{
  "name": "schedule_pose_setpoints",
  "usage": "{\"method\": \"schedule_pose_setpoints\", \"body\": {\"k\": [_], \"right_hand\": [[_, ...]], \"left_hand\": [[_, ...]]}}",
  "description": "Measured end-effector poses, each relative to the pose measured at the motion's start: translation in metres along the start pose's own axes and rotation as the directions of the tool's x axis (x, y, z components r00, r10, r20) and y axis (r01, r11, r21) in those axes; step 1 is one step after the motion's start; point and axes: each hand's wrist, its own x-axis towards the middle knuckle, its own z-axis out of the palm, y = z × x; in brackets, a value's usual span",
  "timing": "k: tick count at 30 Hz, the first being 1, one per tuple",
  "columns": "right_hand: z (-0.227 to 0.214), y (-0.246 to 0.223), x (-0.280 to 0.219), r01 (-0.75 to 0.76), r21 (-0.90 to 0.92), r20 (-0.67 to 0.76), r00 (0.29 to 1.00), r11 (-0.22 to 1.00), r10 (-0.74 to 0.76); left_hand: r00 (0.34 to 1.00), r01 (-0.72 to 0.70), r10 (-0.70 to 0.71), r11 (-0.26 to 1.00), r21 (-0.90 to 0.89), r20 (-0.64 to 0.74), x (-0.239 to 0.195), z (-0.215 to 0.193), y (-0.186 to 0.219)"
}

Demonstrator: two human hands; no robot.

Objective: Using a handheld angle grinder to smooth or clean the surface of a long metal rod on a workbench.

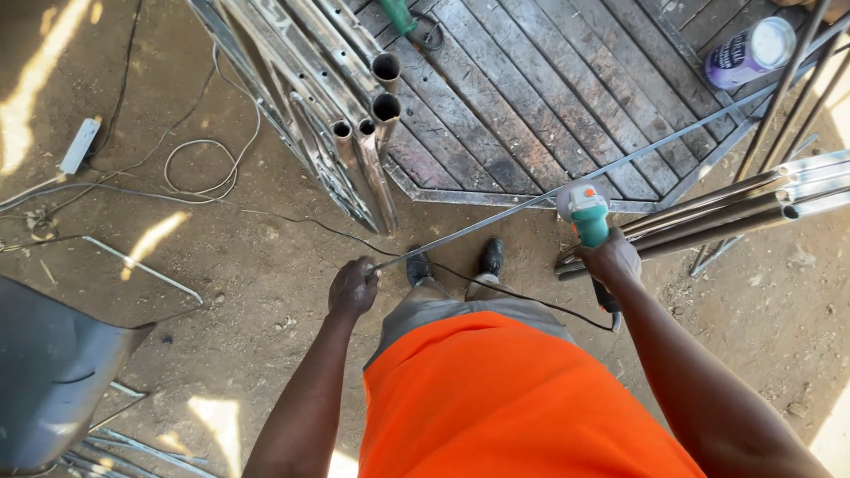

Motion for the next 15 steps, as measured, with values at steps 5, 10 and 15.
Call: {"method": "schedule_pose_setpoints", "body": {"k": [5,10,15], "right_hand": [[0.018,-0.003,-0.038,-0.031,0.15,0.014,0.999,0.988,0.029],[0.02,-0.015,-0.059,-0.03,0.196,0.042,0.999,0.98,0.022],[0.006,-0.03,-0.077,0.045,0.164,0.079,0.995,0.985,-0.058]], "left_hand": [[0.983,0.14,-0.174,0.919,-0.368,-0.061,0.018,0.026,-0.042],[0.962,0.182,-0.263,0.397,-0.9,0.079,0.035,0.057,-0.075],[0.966,0.109,-0.25,0.173,-0.979,0.064,0.006,0.049,-0.057]]}}
